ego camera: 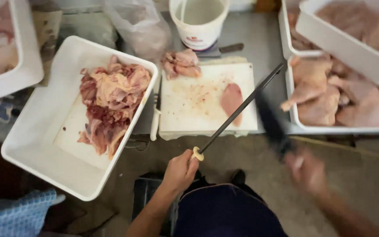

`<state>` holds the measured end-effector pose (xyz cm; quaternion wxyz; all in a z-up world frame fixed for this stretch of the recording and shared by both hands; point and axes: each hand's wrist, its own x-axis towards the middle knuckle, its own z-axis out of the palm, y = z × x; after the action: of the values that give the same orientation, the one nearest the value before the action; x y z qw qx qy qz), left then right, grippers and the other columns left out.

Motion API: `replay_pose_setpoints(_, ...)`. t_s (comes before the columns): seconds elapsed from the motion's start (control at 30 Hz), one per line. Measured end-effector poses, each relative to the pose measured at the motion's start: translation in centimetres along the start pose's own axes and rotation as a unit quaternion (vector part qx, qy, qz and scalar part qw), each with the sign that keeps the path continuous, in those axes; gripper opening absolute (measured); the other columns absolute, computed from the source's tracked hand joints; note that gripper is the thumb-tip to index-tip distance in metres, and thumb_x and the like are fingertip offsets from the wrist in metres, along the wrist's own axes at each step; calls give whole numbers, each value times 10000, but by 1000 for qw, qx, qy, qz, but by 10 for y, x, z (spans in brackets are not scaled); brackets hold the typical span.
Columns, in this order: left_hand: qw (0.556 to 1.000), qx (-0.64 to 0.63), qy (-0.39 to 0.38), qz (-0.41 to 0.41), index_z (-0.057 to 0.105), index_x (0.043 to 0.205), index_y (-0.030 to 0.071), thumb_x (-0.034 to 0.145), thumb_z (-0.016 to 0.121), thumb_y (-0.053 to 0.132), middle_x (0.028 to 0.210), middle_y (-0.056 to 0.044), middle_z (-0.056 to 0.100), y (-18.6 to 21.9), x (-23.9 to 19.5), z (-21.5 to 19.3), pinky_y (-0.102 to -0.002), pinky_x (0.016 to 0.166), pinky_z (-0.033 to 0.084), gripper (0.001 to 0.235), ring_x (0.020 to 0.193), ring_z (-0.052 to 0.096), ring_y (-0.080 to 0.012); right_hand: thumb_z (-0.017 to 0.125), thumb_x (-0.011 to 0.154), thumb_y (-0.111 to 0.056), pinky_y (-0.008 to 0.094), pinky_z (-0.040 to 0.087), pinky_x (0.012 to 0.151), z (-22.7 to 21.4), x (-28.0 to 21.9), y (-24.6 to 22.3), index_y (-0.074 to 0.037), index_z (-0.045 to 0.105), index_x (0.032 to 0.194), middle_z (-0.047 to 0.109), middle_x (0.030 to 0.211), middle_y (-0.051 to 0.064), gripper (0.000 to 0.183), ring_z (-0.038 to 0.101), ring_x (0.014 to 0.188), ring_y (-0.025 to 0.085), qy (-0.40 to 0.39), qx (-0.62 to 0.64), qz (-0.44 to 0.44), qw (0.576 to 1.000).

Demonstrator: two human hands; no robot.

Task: Sorting chicken parts into trays and cutting chicken breasts on a cutting board using a knife.

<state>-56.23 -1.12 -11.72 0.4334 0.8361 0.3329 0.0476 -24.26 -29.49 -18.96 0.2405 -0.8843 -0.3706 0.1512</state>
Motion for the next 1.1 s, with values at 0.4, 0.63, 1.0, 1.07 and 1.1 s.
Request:
replay_pose_setpoints(0.4, 998, -48, 35, 16, 445, 814, 111, 1020, 438, 284, 646, -74, 501, -14, 16, -22, -455, 596, 355, 269, 569, 518, -264, 564, 958, -483, 403, 546, 551, 53, -77, 32, -255, 625, 1026, 769, 727, -11, 246, 745, 582, 217, -188, -121, -20, 974)
replay_pose_setpoints(0.63, 998, -36, -25, 52, 464, 818, 120, 1027, 458, 331, 663, -95, 545, 3, 11, 1, -482, 605, 360, 297, 607, 554, -343, 549, 1112, -370, 492, 420, 615, -117, 58, -147, 10, 608, 1120, 632, 737, 171, 385, 605, 658, 342, 176, -13, -6, 984)
replay_pose_setpoints(1.0, 999, -50, 6, 18, 420, 783, 138, 1037, 412, 364, 599, -13, 453, -13, -7, -9, -417, 536, 334, 340, 493, 483, -208, 535, 942, -574, 339, 583, 655, -11, -51, -17, -277, 669, 1086, 789, 862, 2, 356, 764, 736, 166, -255, -95, 270, 924)
replay_pose_setpoints(1.07, 999, -38, -12, 11, 425, 774, 126, 1041, 427, 341, 626, -37, 489, -8, -7, -3, -447, 574, 345, 343, 541, 503, -239, 590, 1018, -414, 455, 367, 557, -43, 2, -26, -113, 509, 832, 552, 611, 83, 362, 503, 523, 256, 80, -51, 22, 995)
replay_pose_setpoints(1.1, 999, -36, -15, 15, 425, 774, 126, 1041, 427, 341, 626, -37, 489, -4, -11, 0, -447, 574, 345, 343, 541, 503, -239, 590, 1018, -414, 455, 367, 557, -65, 18, -58, -113, 509, 832, 552, 611, 83, 362, 503, 523, 256, 84, -49, 26, 995)
